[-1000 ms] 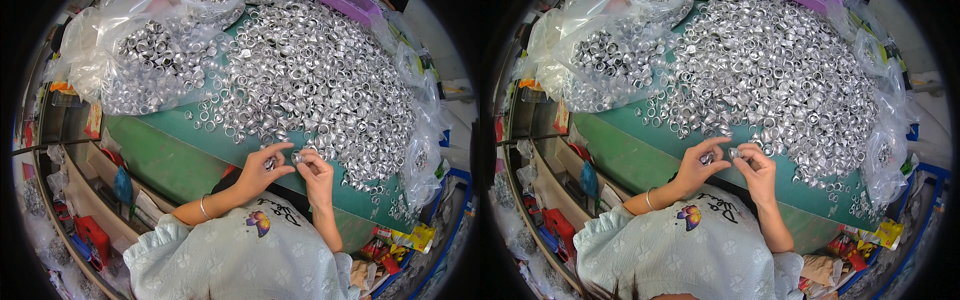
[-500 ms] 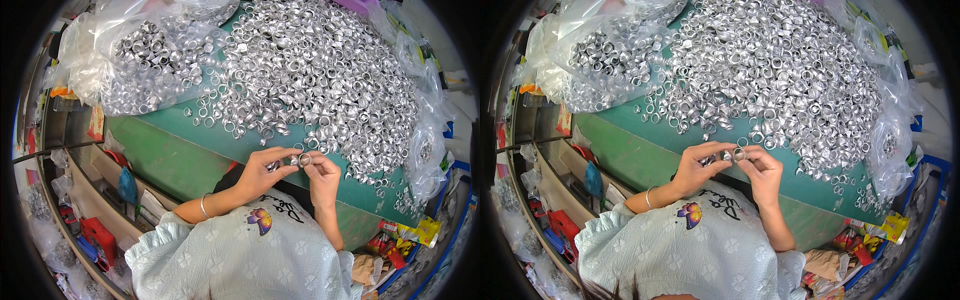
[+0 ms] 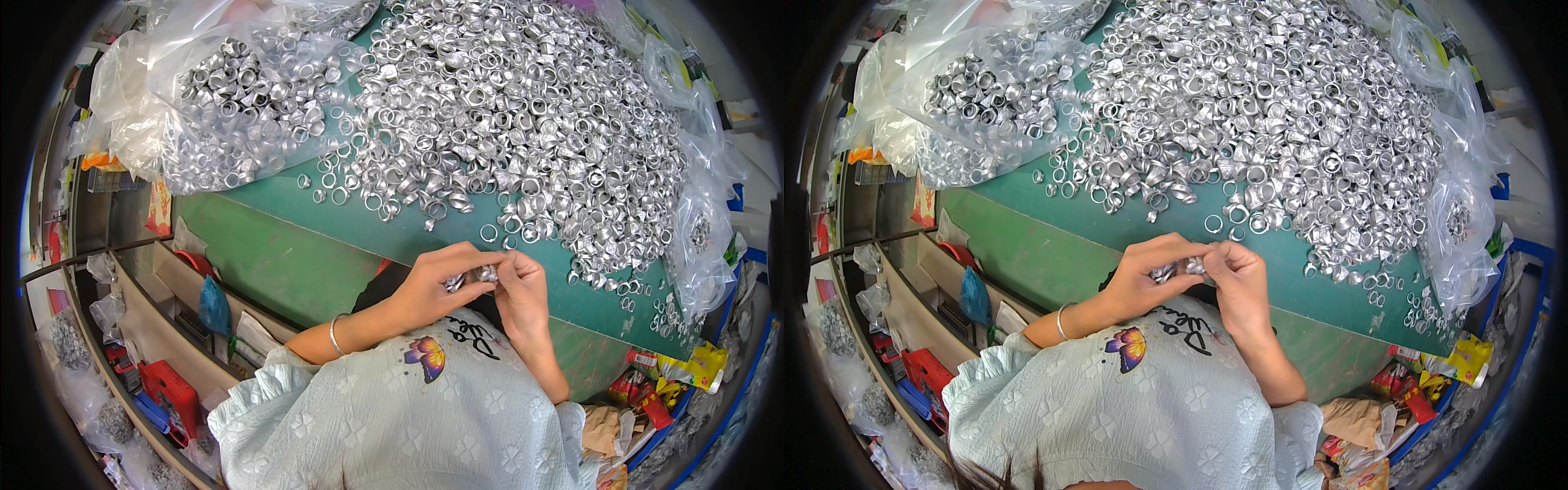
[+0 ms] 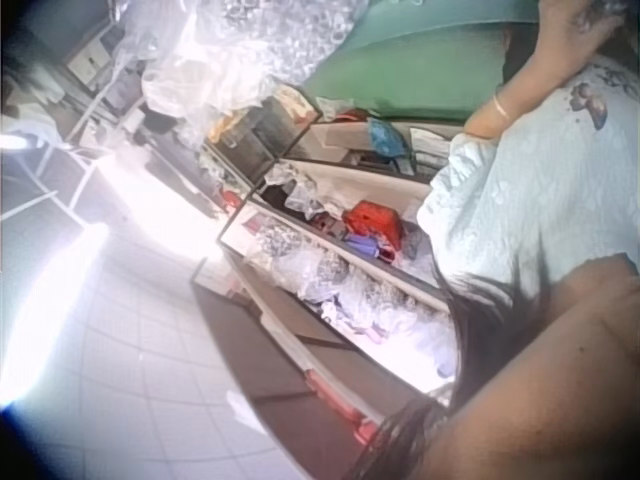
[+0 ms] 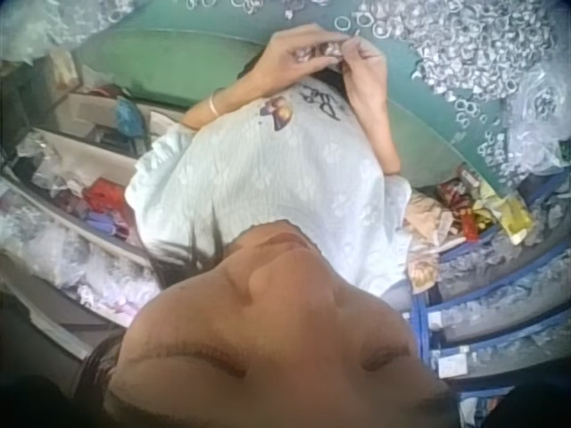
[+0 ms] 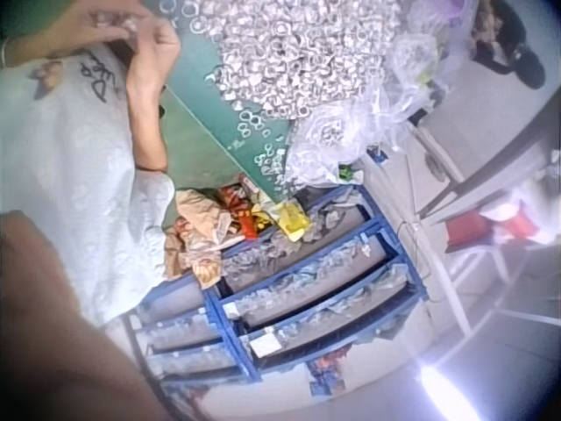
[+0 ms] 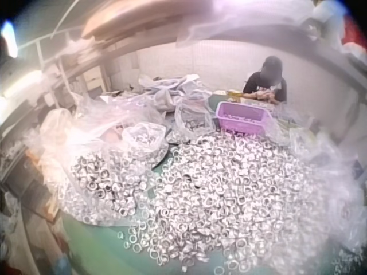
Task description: The person picks up metal rings from a pile on a table by hand and places them into plastic bags.
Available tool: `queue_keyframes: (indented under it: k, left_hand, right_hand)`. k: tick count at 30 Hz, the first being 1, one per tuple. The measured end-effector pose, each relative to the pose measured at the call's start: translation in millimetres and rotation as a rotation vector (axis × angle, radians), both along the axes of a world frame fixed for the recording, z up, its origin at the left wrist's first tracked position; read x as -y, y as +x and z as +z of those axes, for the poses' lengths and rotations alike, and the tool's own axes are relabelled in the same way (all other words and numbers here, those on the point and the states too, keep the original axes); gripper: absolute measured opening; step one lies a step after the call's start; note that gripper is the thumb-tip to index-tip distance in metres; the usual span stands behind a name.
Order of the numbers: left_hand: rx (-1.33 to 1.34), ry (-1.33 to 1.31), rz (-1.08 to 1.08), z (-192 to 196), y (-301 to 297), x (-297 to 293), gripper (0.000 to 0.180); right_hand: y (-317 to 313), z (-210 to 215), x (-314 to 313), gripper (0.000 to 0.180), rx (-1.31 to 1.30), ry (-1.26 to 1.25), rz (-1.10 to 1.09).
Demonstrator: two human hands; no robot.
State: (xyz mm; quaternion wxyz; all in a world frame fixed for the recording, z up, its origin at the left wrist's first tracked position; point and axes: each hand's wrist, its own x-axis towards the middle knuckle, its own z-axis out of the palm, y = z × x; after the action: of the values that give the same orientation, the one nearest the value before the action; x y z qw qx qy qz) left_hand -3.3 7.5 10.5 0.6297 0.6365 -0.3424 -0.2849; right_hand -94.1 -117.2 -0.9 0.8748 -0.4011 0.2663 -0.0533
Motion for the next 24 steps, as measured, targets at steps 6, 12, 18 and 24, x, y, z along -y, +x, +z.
queue_keyframes:
  k: [6,12,18,24]
  left_hand:
    - [-1.126,-0.194,-0.086,-14.8,7.1,-15.0,0.02]
    - [-0.832,-0.005,0.035,-37.4,11.3,-37.9,0.021]
    - [-0.766,-0.023,0.134,-34.6,20.5,-40.9,0.017]
    - [0.231,0.273,0.47,-39.6,22.8,-36.1,0.019]
  right_hand:
    - [3.8,-3.4,-1.1,0.014,-0.027,-0.546,-0.141]
    - [31.1,-11.2,2.0,0.019,0.018,-1.533,-0.053]
    - [57.5,-26.9,-6.2,0.026,-0.089,-1.835,0.08]
    - [46.7,-19.7,-5.0,0.037,-0.023,-1.838,0.086]
